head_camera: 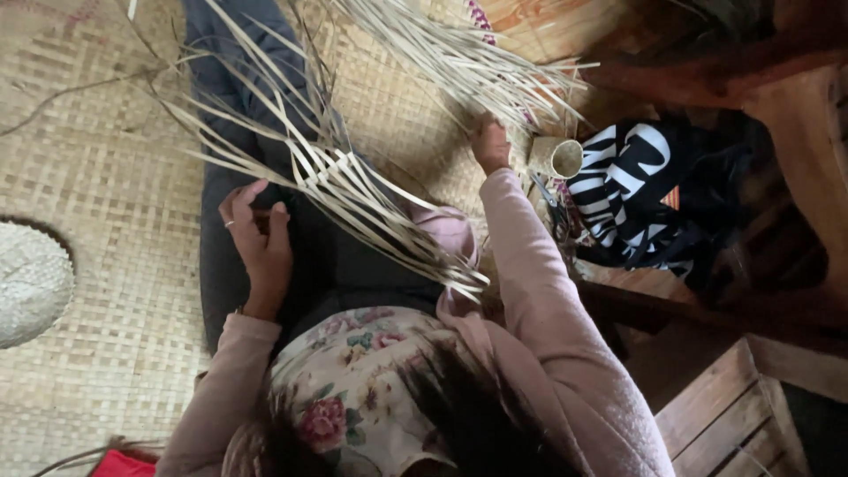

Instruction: Weaving thin strips of plant material to create a structured object

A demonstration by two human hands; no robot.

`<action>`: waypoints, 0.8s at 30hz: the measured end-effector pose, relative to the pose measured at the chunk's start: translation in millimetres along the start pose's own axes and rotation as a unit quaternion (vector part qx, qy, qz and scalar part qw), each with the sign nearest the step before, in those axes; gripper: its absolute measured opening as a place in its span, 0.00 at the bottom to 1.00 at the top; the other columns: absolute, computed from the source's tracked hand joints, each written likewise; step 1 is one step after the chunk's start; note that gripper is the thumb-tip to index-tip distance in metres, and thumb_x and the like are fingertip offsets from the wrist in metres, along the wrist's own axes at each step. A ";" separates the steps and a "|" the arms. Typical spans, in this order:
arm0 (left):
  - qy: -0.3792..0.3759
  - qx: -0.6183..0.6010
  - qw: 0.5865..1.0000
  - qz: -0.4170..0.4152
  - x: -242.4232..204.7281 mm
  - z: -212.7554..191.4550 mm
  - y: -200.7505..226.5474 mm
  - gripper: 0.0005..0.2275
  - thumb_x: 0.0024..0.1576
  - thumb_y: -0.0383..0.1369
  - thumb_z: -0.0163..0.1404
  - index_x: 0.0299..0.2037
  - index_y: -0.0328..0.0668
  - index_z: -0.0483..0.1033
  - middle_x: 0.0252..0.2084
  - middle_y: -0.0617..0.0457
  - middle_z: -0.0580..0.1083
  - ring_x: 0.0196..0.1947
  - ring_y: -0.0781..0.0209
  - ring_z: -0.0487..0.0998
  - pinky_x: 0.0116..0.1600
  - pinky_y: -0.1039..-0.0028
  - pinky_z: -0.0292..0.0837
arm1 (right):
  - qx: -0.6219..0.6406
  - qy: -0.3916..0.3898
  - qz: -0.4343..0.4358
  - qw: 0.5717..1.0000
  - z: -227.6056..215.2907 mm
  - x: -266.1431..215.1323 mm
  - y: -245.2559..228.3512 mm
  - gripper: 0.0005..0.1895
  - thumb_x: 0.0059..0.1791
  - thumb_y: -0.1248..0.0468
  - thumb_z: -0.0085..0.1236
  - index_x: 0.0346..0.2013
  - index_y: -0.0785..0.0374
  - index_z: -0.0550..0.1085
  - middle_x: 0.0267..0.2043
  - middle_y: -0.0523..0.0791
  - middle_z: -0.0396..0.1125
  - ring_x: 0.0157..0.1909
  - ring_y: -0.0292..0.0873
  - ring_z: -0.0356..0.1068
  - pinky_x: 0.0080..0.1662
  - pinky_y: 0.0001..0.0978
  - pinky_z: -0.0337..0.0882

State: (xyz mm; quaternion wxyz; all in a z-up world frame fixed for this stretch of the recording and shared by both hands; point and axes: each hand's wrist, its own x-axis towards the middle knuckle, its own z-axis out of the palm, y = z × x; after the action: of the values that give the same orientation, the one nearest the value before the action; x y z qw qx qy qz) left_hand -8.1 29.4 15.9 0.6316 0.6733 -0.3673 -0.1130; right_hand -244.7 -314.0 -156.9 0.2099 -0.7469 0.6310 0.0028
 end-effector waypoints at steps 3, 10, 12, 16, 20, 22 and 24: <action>-0.006 -0.015 1.000 -0.002 0.1 3.2 4.9 0.10 0.57 0.21 0.42 0.48 0.35 0.62 0.44 0.48 0.54 0.40 0.60 0.63 0.36 0.77 0.69 | -0.007 -0.006 -0.009 1.000 9.5 6.9 8.2 0.08 0.42 0.59 0.50 0.34 0.54 0.67 0.41 0.46 0.60 0.48 0.52 0.62 0.46 0.52 0.65; 0.016 -0.009 1.000 0.016 -0.5 0.1 -1.0 0.10 0.57 0.20 0.42 0.48 0.38 0.62 0.45 0.47 0.56 0.40 0.57 0.65 0.38 0.73 0.70 | 0.044 0.101 -0.075 0.991 -23.4 -30.2 -18.9 0.06 0.43 0.62 0.46 0.30 0.58 0.71 0.31 0.50 0.66 0.38 0.55 0.67 0.39 0.49 0.68; -0.008 -0.030 0.999 -0.008 -0.5 -0.4 0.1 0.11 0.57 0.21 0.42 0.48 0.36 0.61 0.45 0.46 0.54 0.40 0.59 0.63 0.41 0.72 0.69 | -0.085 0.142 -0.024 0.986 -33.3 -35.8 -24.5 0.18 0.42 0.60 0.53 0.45 0.50 0.63 0.45 0.44 0.55 0.51 0.51 0.55 0.50 0.51 0.60; 0.016 -0.010 1.000 -0.015 -2.2 4.7 5.7 0.11 0.56 0.21 0.44 0.47 0.38 0.63 0.45 0.47 0.55 0.42 0.53 0.64 0.41 0.68 0.68 | -0.182 0.267 -0.268 0.908 -6.7 -19.3 -31.6 0.25 0.38 0.60 0.60 0.48 0.56 0.65 0.44 0.50 0.59 0.47 0.54 0.58 0.41 0.44 0.66; 0.004 0.012 1.000 -0.002 -3.0 0.7 5.9 0.11 0.55 0.19 0.42 0.47 0.37 0.64 0.45 0.45 0.55 0.44 0.51 0.63 0.42 0.68 0.67 | -0.167 0.219 -0.400 0.874 25.4 0.2 -47.6 0.14 0.35 0.61 0.56 0.34 0.60 0.72 0.38 0.47 0.64 0.44 0.50 0.61 0.38 0.40 0.67; 0.004 0.017 1.000 0.007 -2.4 -0.4 5.9 0.11 0.54 0.19 0.43 0.47 0.36 0.64 0.45 0.44 0.55 0.45 0.50 0.63 0.42 0.68 0.66 | -0.195 0.206 -0.393 0.875 32.9 0.1 -56.5 0.13 0.35 0.57 0.59 0.31 0.57 0.75 0.40 0.46 0.66 0.51 0.50 0.60 0.43 0.42 0.63; 0.012 0.001 1.000 0.010 -1.3 -0.4 11.1 0.11 0.54 0.19 0.42 0.46 0.37 0.65 0.45 0.45 0.56 0.43 0.52 0.63 0.43 0.68 0.66 | -0.178 0.080 -0.172 0.966 22.6 -19.4 -79.7 0.21 0.39 0.57 0.56 0.45 0.53 0.67 0.51 0.45 0.55 0.54 0.51 0.52 0.50 0.43 0.62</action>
State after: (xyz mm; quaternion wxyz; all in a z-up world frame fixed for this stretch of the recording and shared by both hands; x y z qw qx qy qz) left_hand -12.7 31.3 25.9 0.6362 0.6716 -0.3669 -0.0980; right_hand -167.6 -279.3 -147.6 0.0202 -0.8673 0.4970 0.0193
